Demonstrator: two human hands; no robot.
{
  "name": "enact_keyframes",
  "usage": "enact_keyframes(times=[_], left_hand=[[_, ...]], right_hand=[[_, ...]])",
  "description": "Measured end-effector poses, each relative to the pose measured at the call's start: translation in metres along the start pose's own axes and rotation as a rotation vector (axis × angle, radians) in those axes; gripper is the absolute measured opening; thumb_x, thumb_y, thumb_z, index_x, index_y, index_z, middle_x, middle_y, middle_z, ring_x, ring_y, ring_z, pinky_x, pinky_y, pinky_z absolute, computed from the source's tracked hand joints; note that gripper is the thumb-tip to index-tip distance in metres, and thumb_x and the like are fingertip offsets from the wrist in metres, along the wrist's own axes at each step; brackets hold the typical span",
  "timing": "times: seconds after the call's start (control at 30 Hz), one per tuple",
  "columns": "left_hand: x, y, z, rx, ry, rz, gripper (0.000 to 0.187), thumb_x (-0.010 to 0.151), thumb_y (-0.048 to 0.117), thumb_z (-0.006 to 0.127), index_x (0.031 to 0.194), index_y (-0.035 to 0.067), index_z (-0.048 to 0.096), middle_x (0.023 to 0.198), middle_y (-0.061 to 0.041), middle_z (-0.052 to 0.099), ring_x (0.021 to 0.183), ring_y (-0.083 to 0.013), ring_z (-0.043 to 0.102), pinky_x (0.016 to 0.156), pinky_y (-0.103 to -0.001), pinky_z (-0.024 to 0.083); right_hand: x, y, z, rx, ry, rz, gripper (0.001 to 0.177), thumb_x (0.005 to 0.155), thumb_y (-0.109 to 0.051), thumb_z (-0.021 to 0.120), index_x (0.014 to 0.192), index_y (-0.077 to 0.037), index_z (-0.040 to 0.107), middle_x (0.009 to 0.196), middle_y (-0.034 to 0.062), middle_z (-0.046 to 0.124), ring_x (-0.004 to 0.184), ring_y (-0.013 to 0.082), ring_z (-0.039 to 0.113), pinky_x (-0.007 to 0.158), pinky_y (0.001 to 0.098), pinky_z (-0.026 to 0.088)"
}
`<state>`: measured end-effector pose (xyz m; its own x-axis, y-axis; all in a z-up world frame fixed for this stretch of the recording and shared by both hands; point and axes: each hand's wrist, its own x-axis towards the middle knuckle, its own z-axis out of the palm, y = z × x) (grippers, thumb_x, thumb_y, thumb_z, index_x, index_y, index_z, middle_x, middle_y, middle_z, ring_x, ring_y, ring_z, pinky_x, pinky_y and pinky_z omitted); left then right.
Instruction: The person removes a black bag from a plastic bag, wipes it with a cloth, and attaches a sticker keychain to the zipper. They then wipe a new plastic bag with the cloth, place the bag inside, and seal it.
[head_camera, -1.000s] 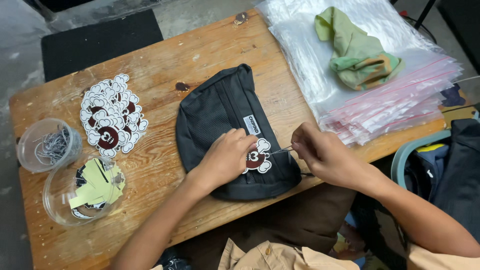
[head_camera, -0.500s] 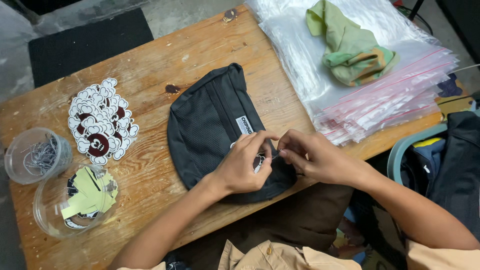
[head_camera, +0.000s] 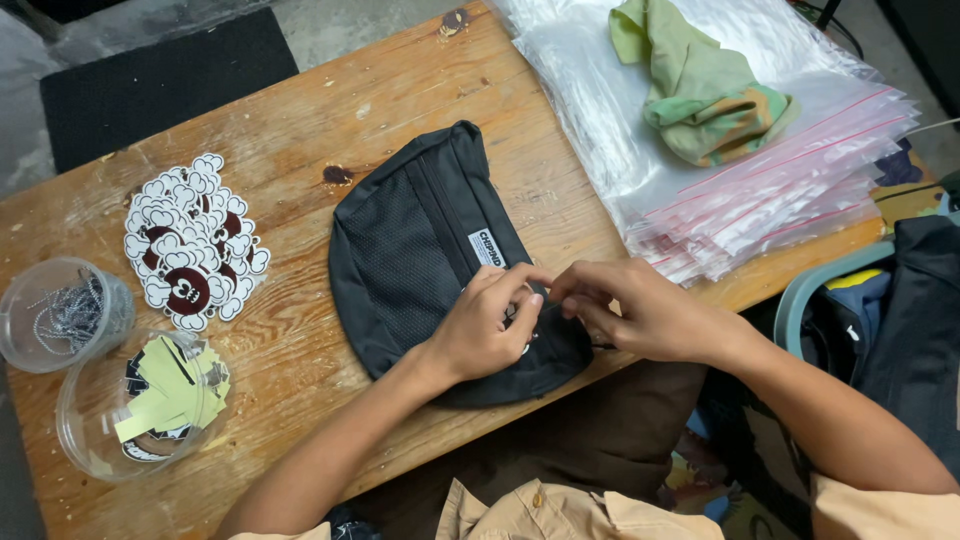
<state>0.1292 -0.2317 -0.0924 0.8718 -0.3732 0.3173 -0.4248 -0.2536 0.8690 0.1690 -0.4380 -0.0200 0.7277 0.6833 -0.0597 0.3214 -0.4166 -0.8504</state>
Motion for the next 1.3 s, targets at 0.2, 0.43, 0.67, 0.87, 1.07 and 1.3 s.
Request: enact_keyframes(times=[0.2,0.43,0.67,0.87,1.07,1.3], left_hand=[[0.011,0.012,-0.001,0.089,0.079,0.126,0.033,0.081,0.007,0.065,0.114,0.01,0.062,0.081,-0.007,0.058,0.078,-0.031,0.063,0.077,-0.041,0.052],[0.005,0.008,0.016,-0.11,0.091,-0.002,0.03,0.084,-0.001,0.063,0.114,0.005,0.06,0.089,-0.013,0.063,0.083,-0.0345,0.07,0.076,-0.041,0.058],[0.004,-0.005,0.018,-0.128,0.102,0.021,0.014,0.089,0.002,0.066,0.102,0.008,0.067,0.079,-0.01,0.064,0.076,-0.031,0.068,0.071,-0.036,0.055],[0.005,-0.003,0.015,-0.137,0.132,0.008,0.005,0.092,0.006,0.065,0.096,0.009,0.068,0.076,-0.008,0.062,0.073,-0.0274,0.066,0.068,-0.034,0.054],[0.007,0.0,0.012,-0.155,0.149,0.016,0.003,0.094,0.009,0.065,0.093,0.008,0.068,0.074,-0.009,0.061,0.072,-0.0273,0.066,0.067,-0.034,0.053],[0.006,-0.006,0.012,-0.196,0.148,0.001,0.005,0.095,0.009,0.063,0.095,0.009,0.068,0.074,-0.009,0.062,0.073,-0.0262,0.066,0.069,-0.034,0.054]], right_hand=[[-0.005,0.015,0.005,-0.08,-0.024,0.024,0.006,0.092,-0.007,0.063,0.097,-0.009,0.065,0.061,0.0082,0.064,0.053,0.0254,0.068,0.05,0.0349,0.052],[-0.009,0.024,0.008,-0.156,0.015,0.023,0.011,0.09,-0.008,0.066,0.099,-0.01,0.061,0.063,0.0083,0.061,0.059,0.0292,0.068,0.053,0.0391,0.052],[-0.009,0.03,0.008,-0.252,0.076,-0.042,0.013,0.089,-0.009,0.069,0.099,-0.012,0.062,0.066,0.0062,0.066,0.064,0.0264,0.07,0.062,0.0342,0.058],[-0.011,0.023,0.005,-0.354,0.129,-0.047,0.013,0.088,-0.011,0.071,0.097,-0.012,0.062,0.073,0.0057,0.067,0.072,0.0245,0.071,0.065,0.0334,0.058],[-0.014,0.055,0.025,-0.539,-0.004,0.003,0.021,0.081,-0.023,0.073,0.093,-0.01,0.062,0.084,0.0093,0.064,0.078,0.0322,0.068,0.064,0.0428,0.057],[-0.027,0.028,0.028,-0.617,-0.135,0.035,0.015,0.077,-0.031,0.071,0.083,-0.019,0.063,0.08,0.0007,0.064,0.079,0.0262,0.068,0.062,0.0408,0.056]])
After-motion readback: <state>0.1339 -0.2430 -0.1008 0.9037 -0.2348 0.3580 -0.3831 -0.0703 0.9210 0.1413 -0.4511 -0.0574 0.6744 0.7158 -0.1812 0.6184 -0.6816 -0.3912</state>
